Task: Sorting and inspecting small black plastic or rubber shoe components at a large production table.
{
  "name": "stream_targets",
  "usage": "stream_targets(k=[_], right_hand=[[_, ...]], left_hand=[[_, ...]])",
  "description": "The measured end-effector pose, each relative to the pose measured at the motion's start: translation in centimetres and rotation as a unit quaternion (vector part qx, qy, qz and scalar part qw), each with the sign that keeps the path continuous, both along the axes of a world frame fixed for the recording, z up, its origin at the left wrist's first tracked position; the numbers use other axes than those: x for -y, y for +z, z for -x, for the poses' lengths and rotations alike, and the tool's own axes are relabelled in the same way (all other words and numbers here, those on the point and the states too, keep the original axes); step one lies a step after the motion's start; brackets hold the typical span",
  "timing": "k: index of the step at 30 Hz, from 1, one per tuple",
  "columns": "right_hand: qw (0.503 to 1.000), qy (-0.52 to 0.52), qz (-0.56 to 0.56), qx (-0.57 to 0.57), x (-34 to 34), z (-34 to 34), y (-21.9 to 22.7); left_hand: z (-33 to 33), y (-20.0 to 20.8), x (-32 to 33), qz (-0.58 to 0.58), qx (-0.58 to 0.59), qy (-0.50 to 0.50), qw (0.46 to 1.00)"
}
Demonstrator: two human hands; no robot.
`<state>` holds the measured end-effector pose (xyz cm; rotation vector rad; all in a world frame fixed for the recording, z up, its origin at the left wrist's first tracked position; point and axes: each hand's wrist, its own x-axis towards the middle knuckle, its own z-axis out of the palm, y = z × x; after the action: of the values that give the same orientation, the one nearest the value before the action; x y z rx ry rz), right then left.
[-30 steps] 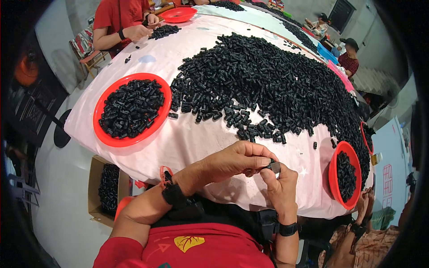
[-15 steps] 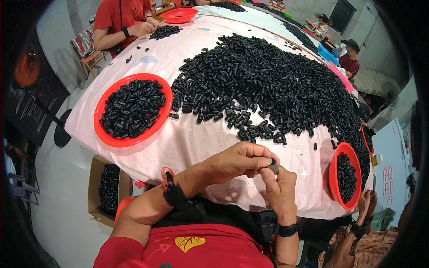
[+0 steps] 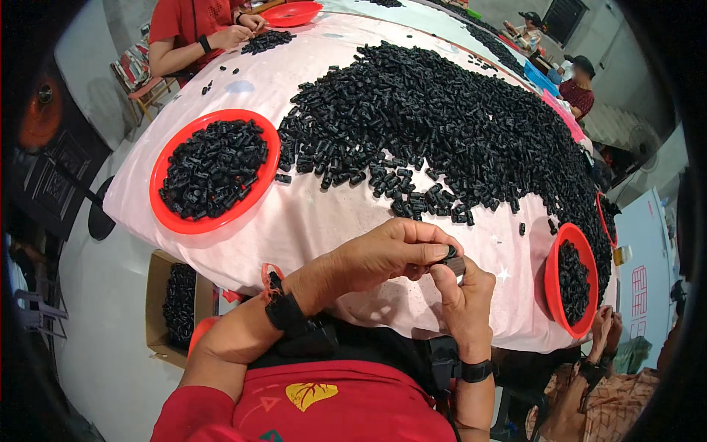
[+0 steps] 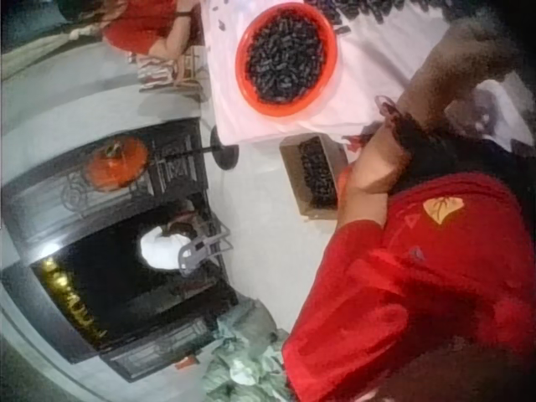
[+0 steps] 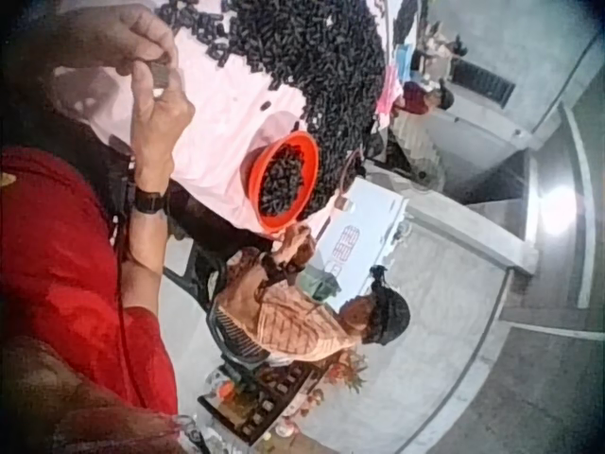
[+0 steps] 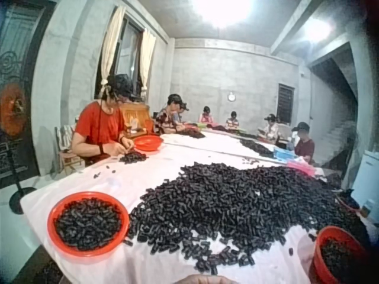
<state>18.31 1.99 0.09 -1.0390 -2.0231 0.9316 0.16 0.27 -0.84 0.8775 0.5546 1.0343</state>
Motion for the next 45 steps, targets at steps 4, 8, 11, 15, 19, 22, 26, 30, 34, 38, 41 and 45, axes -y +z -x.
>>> stream_targets(k=[4, 8, 11, 15, 19, 22, 26, 30, 34, 38, 41, 45], right_hand=[[0.999, 0.005, 0.007, -0.047, -0.3, -0.25, -0.42], [0.999, 0.003, 0.015, -0.04, -0.31, -0.12, -0.5], [0.999, -0.003, -0.024, -0.027, -0.24, 0.02, -0.52], [0.999, -0.003, -0.029, -0.023, -0.18, -0.09, -0.16], [1.0, -0.006, -0.016, -0.014, -0.29, -0.09, -0.42], [0.999, -0.004, -0.043, 0.005, -0.15, 0.05, -0.15], [0.998, -0.019, -0.052, -0.004, -0.01, 0.08, -0.1], [0.998, -0.013, -0.057, -0.01, -0.29, -0.3, -0.39], [0.998, -0.016, -0.056, 0.002, -0.43, -0.26, -0.46], [0.997, -0.016, -0.069, -0.013, -0.34, -0.1, -0.53], [0.998, -0.012, -0.066, -0.007, -0.26, -0.12, -0.39], [0.996, -0.015, -0.082, -0.011, -0.34, -0.12, -0.58]], left_hand=[[0.03, 0.09, 0.1, -0.02, 0.008, -0.01, 1.0], [0.03, 0.15, 0.15, -0.017, -0.007, 0.001, 1.0], [0.06, -0.07, 0.02, -0.021, 0.0, -0.005, 1.0], [0.1, 0.36, 0.18, -0.012, -0.003, -0.001, 1.0], [0.07, 0.36, 0.21, -0.016, -0.002, -0.004, 1.0], [0.05, 0.33, 0.13, -0.009, -0.001, -0.003, 1.0], [-0.03, 0.33, 0.14, -0.007, 0.015, -0.004, 1.0], [-0.02, 0.16, 0.08, -0.013, 0.015, -0.011, 1.0], [-0.02, 0.04, 0.02, -0.017, 0.005, -0.006, 1.0], [-0.09, 0.31, 0.1, -0.013, -0.011, 0.002, 1.0], [-0.02, 0.31, 0.23, -0.011, 0.001, -0.001, 1.0], [-0.15, 0.18, 0.11, -0.01, -0.005, 0.0, 1.0]])
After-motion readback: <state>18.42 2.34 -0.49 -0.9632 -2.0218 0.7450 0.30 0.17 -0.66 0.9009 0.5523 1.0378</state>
